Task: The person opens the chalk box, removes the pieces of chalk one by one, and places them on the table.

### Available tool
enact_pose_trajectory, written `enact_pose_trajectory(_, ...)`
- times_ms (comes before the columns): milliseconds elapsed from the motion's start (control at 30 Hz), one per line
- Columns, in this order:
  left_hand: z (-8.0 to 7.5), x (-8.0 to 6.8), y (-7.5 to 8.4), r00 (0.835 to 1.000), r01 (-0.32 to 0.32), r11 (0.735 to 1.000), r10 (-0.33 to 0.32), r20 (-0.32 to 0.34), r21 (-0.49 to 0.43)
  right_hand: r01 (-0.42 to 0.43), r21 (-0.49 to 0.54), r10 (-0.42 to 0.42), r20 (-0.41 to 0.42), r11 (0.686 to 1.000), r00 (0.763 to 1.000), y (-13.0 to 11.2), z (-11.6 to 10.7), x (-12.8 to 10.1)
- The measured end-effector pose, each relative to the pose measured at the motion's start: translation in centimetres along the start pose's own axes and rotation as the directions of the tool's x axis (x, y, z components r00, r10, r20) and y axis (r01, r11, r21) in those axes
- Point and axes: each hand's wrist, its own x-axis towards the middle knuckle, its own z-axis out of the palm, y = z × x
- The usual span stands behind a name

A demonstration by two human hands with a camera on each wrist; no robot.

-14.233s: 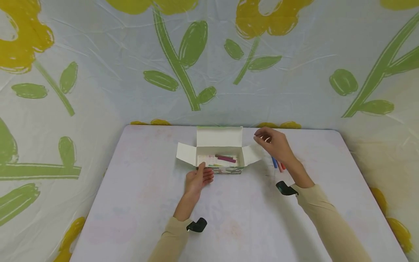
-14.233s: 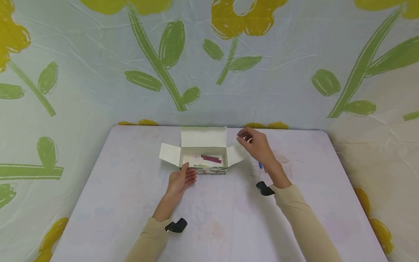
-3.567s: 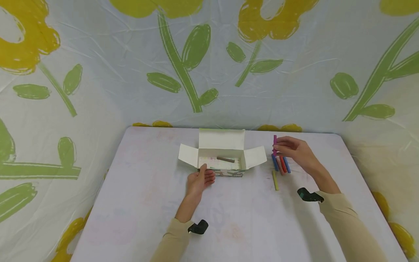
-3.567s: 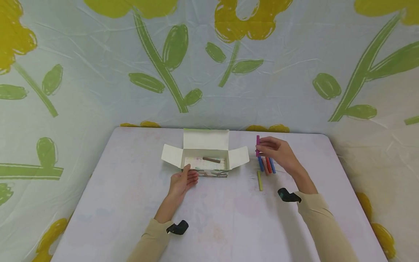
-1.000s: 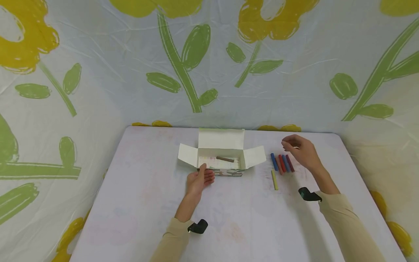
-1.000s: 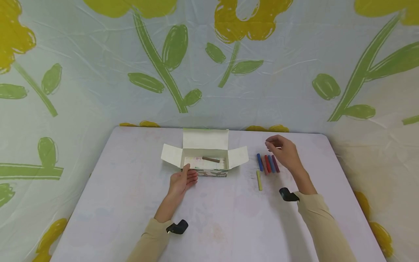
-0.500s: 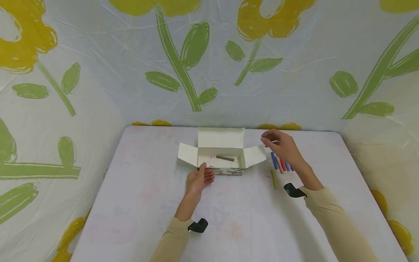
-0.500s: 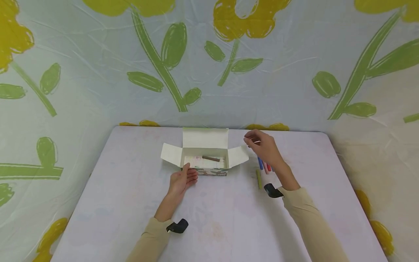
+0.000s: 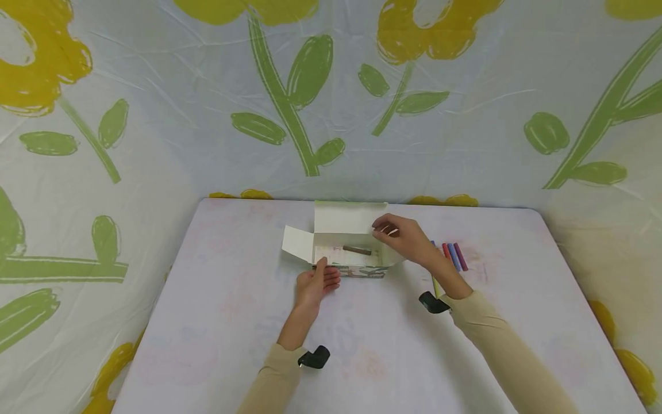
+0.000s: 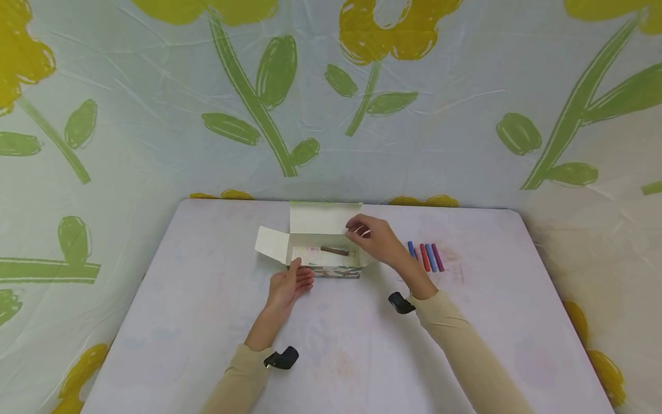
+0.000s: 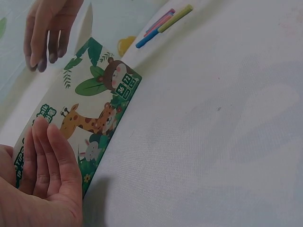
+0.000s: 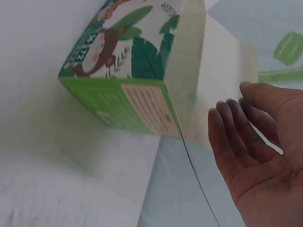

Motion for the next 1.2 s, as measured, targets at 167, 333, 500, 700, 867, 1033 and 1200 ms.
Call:
enact_pose_trajectory(167,0.1,0.1,-0.1,1.000,0.003,1.000,-0.003,-0.004,-0.001,0.026,0.013,-0.027,0.065,1.000,0.998,0.0,1.6,0.5)
enact_pose_trajectory(333,0.1,0.2,-0.2,1.000,0.004,1.000,-0.004,-0.011,-0.003,0.051,0.037,-0.056,0.147,0.998,0.988,0.3,3.0,0.8)
enact_pose_trajectory(500,0.1,0.2,-0.2,1.000,0.012,1.000,-0.012,-0.015,-0.008,0.066,0.041,-0.073,0.235,0.997,0.969,0.8,4.2,1.2)
enact_pose_trajectory(700,0.2,0.2,-0.1,1.000,0.017,1.000,-0.017,-0.015,-0.010,0.069,0.042,-0.079,0.320,0.997,0.944,0.8,5.2,1.7)
enact_pose_trajectory(867,0.3,0.3,-0.1,1.000,0.018,1.000,-0.018,-0.017,-0.012,0.050,0.013,-0.051,0.376,0.999,0.925,0.7,5.8,2.3)
enact_pose_trajectory(1033,0.3,0.3,-0.1,1.000,0.008,1.000,-0.008,-0.023,-0.005,0.041,-0.067,-0.005,0.462,0.997,0.887,0.9,6.1,3.1)
enact_pose_trajectory(1200,0.2,0.2,-0.1,1.000,0.006,1.000,-0.006,-0.029,-0.013,-0.010,-0.117,0.073,0.550,0.993,0.832,1.0,6.4,3.9)
